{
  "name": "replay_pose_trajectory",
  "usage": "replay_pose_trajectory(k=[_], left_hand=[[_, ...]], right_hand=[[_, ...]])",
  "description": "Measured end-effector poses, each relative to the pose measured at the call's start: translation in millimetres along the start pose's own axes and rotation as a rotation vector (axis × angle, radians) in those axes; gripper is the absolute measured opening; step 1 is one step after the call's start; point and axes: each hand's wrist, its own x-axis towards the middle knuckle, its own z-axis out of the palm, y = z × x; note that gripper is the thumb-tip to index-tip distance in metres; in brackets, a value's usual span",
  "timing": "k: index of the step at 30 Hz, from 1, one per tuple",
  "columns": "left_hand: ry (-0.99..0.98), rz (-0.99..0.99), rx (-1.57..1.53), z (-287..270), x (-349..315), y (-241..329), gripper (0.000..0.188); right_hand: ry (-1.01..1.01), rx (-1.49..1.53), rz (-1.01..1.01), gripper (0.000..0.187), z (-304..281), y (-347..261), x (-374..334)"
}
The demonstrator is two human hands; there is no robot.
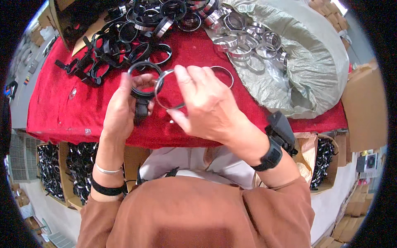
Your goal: Fitting silver metal rings onto black plastic circular components on a red-covered work table.
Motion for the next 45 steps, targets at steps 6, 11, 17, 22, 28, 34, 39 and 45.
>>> replay_pose_trajectory(k=[6, 11, 17, 22, 28, 34, 39, 45], left_hand=[[-0.087, -0.031, -0.212, 0, -5, 1, 0.056], [-0.080, -0.020, -0.160, 8, -8, 3, 0.050], [-0.125, 0.064, -0.121, 9, -8, 0, 0.052], [-0.150, 0.151, -0.027, 14, -11, 2, 0.055], [-0.129, 0.258, 0.514, 17, -53, 1, 0.052], [-0.235, 0.279, 0.522, 7, -45, 18, 0.061], [0.324, 0.521, 1.033, -41, 1, 36, 0.024], [0.301, 0.746, 2.011, -81, 69, 26, 0.040]], right_hand=[[-0.026, 0.448, 0.235, 0.063, -17, 6, 13], [-0.039, 0.459, 0.189, 0.064, -4, 1, 26], [0.009, 0.497, 0.138, 0.065, 9, -3, 30], [-0.055, 0.461, 0.108, 0.069, 4, -9, 31], [-0.050, 0.426, -0.032, 0.084, -5, -31, 4], [-0.062, 0.520, 0.020, 0.085, 5, -29, 18], [-0.366, 0.788, 0.490, 0.055, 2, 26, 74], [-0.107, 0.856, 0.753, 0.078, -38, 96, 185]])
